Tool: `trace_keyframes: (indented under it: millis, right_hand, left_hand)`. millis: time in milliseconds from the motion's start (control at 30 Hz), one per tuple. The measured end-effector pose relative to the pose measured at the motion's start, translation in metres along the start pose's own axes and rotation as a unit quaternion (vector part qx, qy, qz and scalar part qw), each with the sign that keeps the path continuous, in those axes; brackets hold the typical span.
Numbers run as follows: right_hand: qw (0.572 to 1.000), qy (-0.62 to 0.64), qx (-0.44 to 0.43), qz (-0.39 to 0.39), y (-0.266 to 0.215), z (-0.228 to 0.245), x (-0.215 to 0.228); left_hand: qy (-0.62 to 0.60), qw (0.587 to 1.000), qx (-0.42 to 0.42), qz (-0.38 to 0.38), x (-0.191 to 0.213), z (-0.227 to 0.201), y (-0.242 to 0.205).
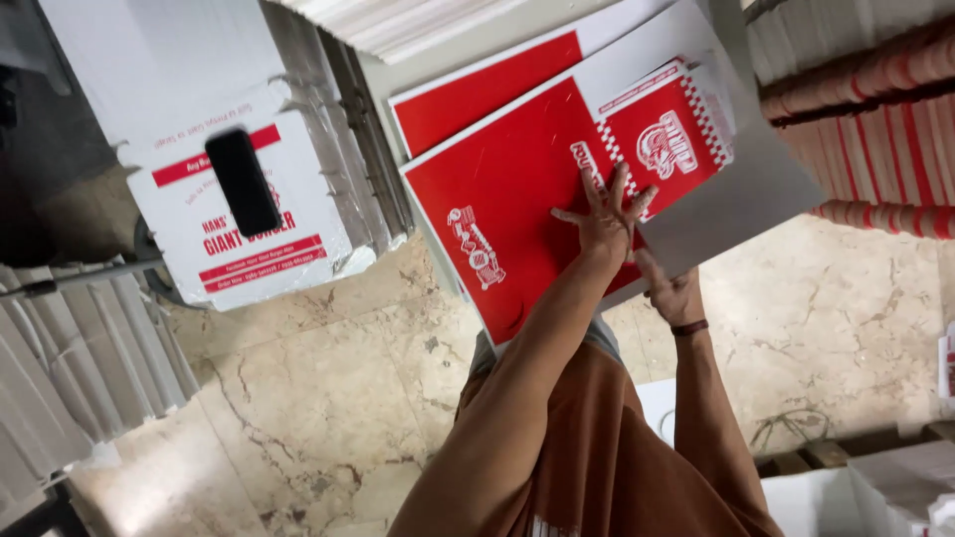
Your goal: The person repeatedly picks up flat red and white cardboard boxes from a stack, folds them into box shape, and places them onto a growing pile. The action is performed by hand without tools, and the boxes accumulate in a stack on the floor.
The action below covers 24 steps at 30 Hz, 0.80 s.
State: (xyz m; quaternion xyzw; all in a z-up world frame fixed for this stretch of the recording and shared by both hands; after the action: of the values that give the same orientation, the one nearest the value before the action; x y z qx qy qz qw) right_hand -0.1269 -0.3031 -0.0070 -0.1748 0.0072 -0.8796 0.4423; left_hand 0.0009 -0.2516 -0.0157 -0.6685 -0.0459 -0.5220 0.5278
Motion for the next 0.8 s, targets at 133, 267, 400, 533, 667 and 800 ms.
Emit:
trace_keyframes:
  millis: [133, 267, 400, 533, 667, 800]
  right_hand:
    - [0.996, -0.017, 0.079, 0.026, 0.018, 0.042, 0.000]
    - [0.997, -0.012, -0.004, 0.072, 0.033, -0.010, 0.005]
    - [0.996, -0.024, -0.042, 0.072, 0.055, -0.036, 0.027]
    - [0.987, 0.058, -0.131, -0.073, 0.051, -0.115, 0.051]
    - [0.943, 0.142, -0.284, -0.102, -0.022, -0.132, 0.002]
    - [0.926, 0.190, -0.325, 0.022, -0.078, -0.076, -0.084]
  left_hand:
    - [-0.049, 0.999, -0.018, 0.006, -0.032, -0.005, 0.041]
    - [-0.393, 0.834, -0.113, -0.371, -0.113, 0.029, 0.116]
    - [-0.344, 0.934, -0.092, -0.024, -0.078, 0.119, 0.024]
    - [-0.133, 0.989, -0.070, 0.009, -0.096, 0.132, -0.035]
    - [-0.111, 0.993, -0.027, 0.017, -0.089, 0.123, -0.047]
    - [-0.085, 0.996, -0.003, 0.014, -0.098, 0.106, -0.038]
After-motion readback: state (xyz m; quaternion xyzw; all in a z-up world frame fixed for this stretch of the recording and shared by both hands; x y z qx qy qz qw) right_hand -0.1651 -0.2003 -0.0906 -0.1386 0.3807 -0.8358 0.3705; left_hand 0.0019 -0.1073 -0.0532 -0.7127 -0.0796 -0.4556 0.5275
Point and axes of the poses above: each hand's wrist, its own y-axis towards the middle knuckle, its own x-axis out of the back of the hand, z = x × y, the point moved 3 cm from there along y, towards the middle knuckle, and after that the axes turned 15 degrees about x, right-handed, at the moved point
